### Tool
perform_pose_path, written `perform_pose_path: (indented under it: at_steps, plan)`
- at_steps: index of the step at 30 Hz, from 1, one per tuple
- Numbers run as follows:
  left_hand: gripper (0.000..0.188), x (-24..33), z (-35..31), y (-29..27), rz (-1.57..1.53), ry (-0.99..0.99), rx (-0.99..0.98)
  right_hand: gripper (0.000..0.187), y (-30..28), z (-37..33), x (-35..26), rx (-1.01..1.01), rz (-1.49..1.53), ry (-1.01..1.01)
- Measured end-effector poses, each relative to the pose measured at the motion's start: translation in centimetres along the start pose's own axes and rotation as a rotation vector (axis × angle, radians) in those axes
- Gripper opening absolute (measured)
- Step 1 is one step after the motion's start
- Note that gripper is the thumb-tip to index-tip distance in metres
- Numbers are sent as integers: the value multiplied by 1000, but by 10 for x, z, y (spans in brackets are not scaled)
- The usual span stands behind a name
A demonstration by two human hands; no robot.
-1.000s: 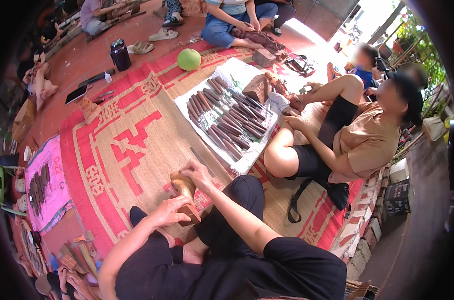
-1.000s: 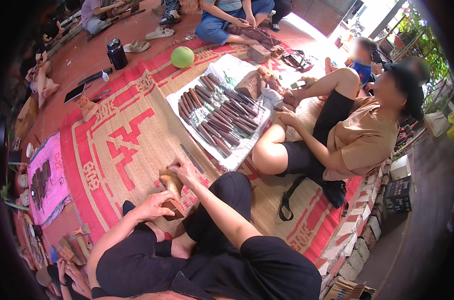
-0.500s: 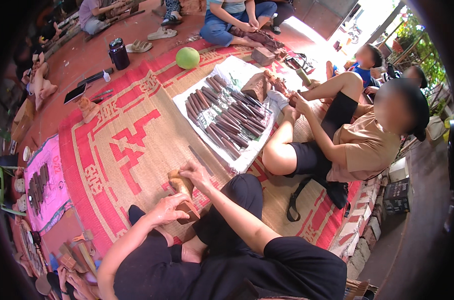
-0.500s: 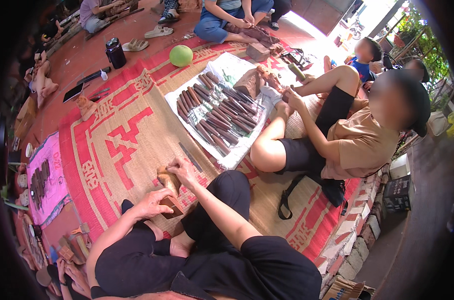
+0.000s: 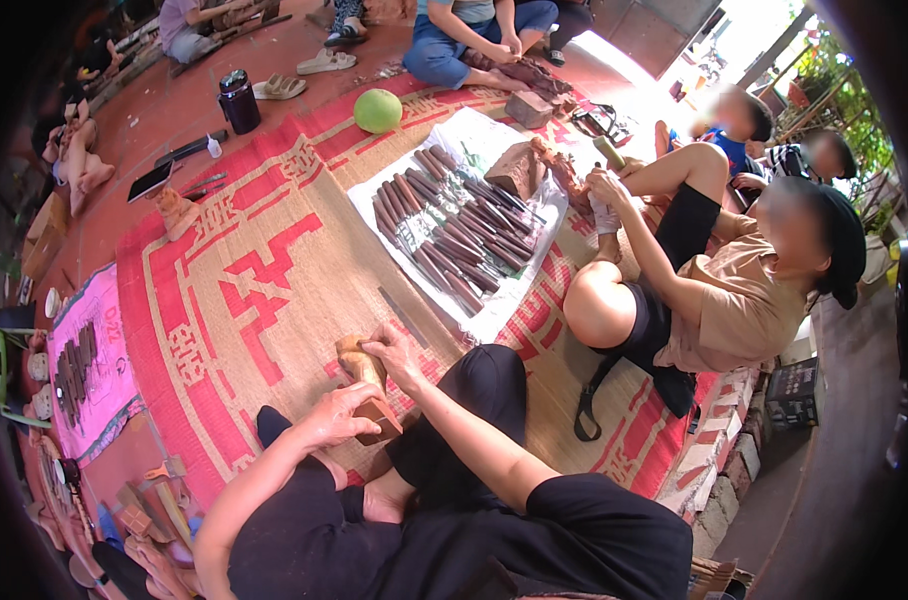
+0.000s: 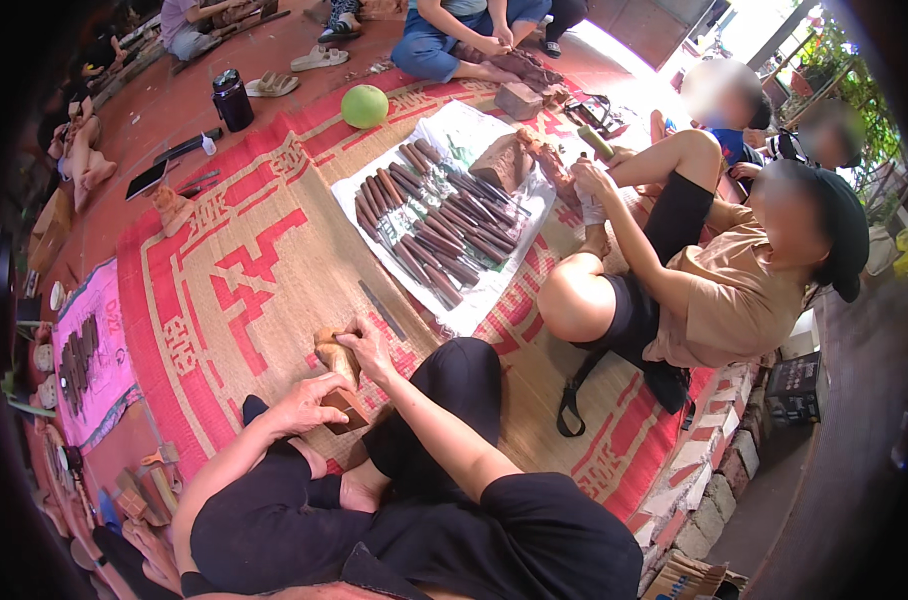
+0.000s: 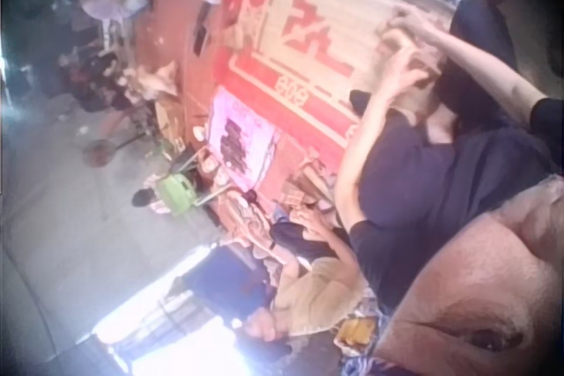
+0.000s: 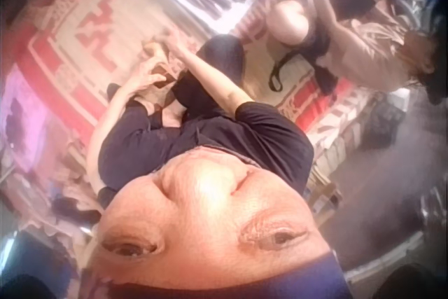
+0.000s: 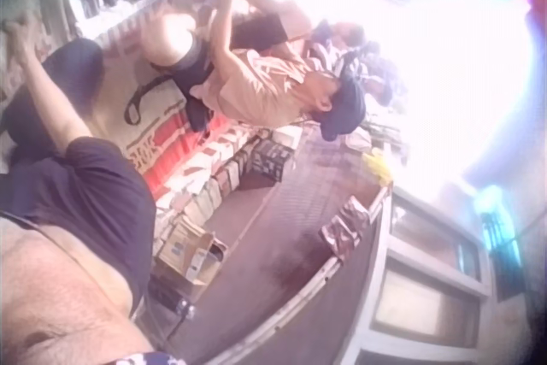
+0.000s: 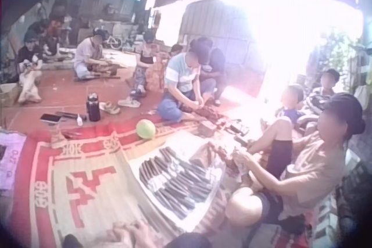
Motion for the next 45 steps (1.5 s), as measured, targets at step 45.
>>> perform_pose_path:
  at_steps: [45]
  plan:
    - [40,-1,0,-2,-53,54,88,13,-13,18,17,252,182,120]
Point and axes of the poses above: each hand's wrist, its own z-axis towards the middle knuckle, its own y-axis out of the palm, x = y × z, the point moved 5 cm from there along z, towards the middle knuckle, and after that the axes turned 9 degrees about -x, right-handed, at the moved point
